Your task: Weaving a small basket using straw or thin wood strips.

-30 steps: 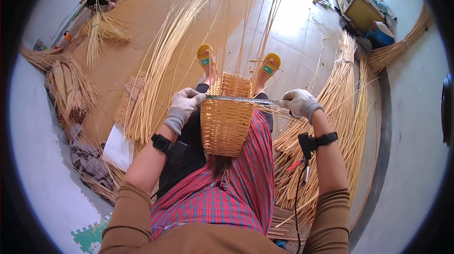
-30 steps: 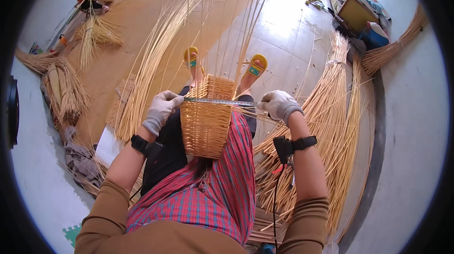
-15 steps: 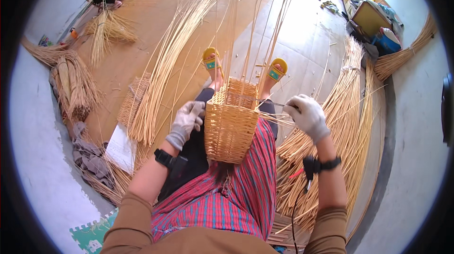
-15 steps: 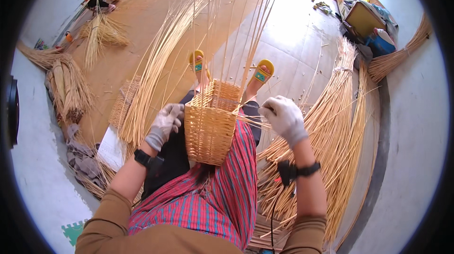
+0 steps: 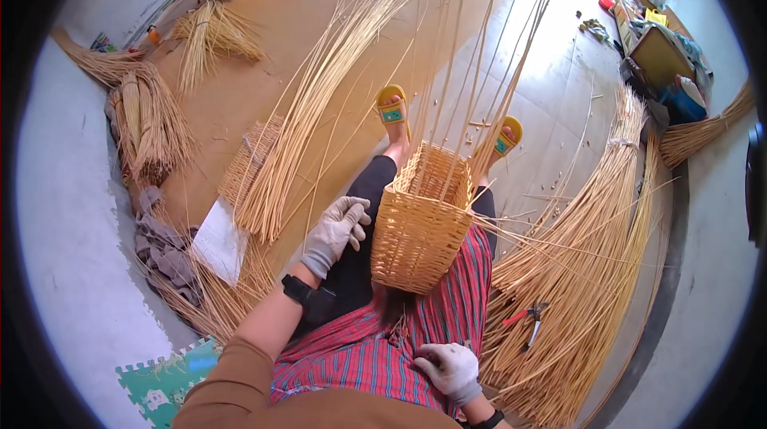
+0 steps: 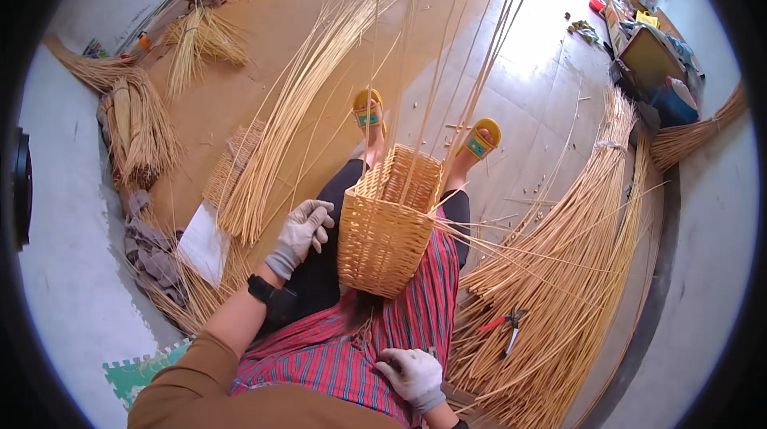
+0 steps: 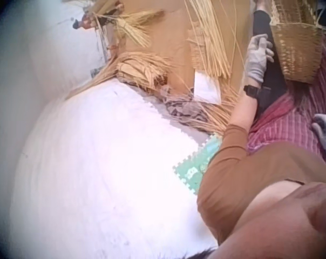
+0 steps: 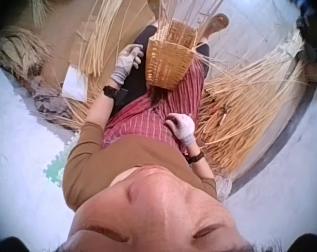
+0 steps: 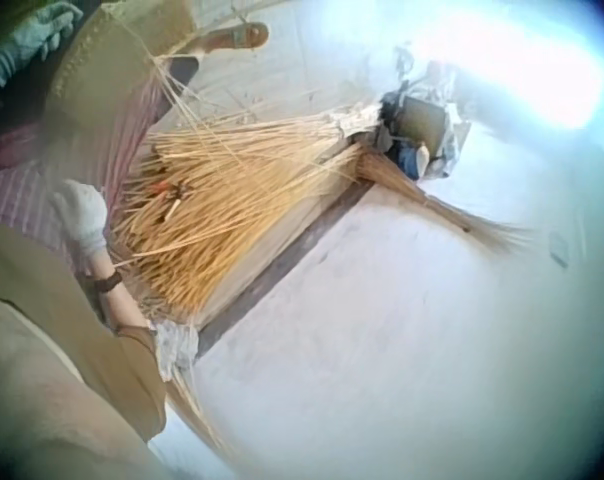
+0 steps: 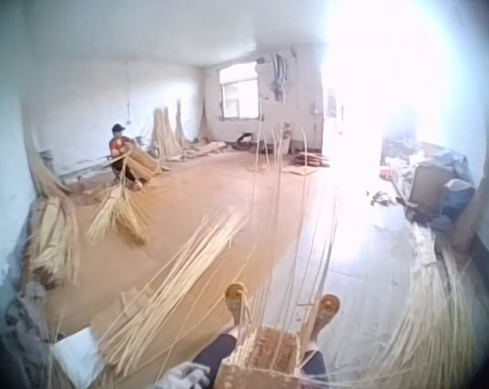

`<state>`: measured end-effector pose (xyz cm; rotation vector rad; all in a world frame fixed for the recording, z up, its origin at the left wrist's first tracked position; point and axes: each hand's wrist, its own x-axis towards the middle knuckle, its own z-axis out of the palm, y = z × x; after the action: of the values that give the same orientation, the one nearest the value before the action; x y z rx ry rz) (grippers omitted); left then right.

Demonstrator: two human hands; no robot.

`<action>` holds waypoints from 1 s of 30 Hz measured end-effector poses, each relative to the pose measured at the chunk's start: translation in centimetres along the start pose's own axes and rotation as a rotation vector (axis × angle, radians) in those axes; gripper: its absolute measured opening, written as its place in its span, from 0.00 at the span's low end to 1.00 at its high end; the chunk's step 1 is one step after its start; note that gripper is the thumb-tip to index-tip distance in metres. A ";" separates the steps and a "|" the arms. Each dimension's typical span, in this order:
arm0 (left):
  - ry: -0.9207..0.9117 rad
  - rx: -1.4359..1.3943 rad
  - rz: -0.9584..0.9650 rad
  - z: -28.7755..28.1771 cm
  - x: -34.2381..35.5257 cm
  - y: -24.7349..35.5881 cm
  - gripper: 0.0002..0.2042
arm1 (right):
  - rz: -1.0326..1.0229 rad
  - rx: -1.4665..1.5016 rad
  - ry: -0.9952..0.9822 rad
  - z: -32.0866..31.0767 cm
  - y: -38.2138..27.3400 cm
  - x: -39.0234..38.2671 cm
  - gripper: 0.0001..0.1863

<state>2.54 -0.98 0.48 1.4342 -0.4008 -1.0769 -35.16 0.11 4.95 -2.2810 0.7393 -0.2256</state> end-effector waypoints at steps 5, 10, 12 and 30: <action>0.091 0.018 0.039 0.1 -1.0 0.4 0.12 | -0.053 0.228 0.170 0.4 2.7 0.1 0.11; 0.044 0.021 0.034 1.4 -0.8 0.0 0.10 | -0.075 0.235 0.170 -0.5 1.1 -0.1 0.03; 0.057 -0.007 0.062 0.6 -0.7 -1.3 0.10 | -0.094 0.230 0.176 -0.2 0.9 0.2 0.03; 0.093 0.156 0.095 2.1 -1.0 -1.2 0.09 | -0.395 0.357 0.298 -14.1 -5.7 8.1 0.19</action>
<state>-0.06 -1.22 0.14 1.5810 -0.4898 -0.9154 -31.07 -9.40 18.66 -2.0458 0.3446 -0.8283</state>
